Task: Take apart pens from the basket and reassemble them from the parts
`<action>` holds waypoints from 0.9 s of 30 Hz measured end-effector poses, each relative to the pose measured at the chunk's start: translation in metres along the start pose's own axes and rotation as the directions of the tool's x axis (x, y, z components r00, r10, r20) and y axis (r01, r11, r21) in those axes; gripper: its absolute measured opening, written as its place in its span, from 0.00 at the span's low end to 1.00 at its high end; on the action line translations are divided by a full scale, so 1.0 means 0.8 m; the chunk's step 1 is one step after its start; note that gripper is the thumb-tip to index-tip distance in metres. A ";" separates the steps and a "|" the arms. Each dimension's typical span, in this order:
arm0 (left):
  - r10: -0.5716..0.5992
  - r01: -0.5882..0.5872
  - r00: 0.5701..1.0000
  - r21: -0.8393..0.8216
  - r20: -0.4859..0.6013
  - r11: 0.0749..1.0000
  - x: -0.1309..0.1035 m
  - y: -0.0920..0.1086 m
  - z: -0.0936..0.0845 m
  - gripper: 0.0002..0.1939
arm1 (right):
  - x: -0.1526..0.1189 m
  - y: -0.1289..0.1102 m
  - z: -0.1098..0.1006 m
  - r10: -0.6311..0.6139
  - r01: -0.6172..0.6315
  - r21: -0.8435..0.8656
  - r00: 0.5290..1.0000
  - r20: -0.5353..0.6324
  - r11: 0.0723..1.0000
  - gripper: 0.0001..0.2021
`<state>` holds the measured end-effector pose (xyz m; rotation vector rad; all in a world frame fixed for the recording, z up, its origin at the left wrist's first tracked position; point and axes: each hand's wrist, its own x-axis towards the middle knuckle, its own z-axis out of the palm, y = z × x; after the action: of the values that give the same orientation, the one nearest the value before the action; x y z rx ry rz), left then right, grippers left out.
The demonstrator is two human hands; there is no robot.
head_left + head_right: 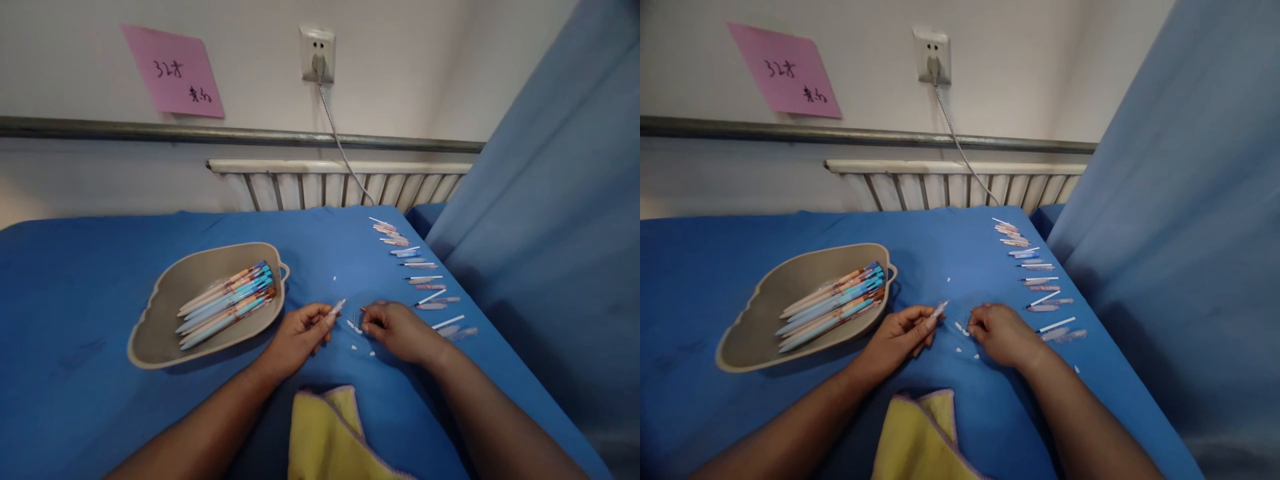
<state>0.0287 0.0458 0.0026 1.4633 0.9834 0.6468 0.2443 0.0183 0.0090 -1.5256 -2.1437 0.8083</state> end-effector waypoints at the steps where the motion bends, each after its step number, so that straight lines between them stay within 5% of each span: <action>1: -0.003 0.003 1.000 -0.005 -0.004 1.000 0.000 0.000 0.000 0.16 | 0.000 -0.001 0.000 0.006 -0.006 -0.024 1.000 0.005 1.000 0.06; 8: -0.015 0.013 1.000 -0.049 -0.027 0.999 0.001 0.002 0.001 0.17 | 0.000 0.001 -0.002 0.034 -0.033 -0.046 0.999 0.021 0.998 0.07; 19: -0.022 0.018 0.998 -0.076 -0.057 0.997 0.002 0.004 0.001 0.17 | 0.000 0.019 -0.015 0.141 -0.160 -0.148 0.982 -0.126 0.976 0.06; 27: -0.027 0.022 0.998 -0.079 -0.064 0.997 0.002 0.005 0.002 0.16 | -0.012 -0.005 -0.009 0.025 -0.023 -0.022 0.996 0.091 0.999 0.03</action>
<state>0.0315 0.0466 0.0062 1.3664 1.0142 0.7115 0.2488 0.0097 0.0170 -1.5557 -2.2094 0.8826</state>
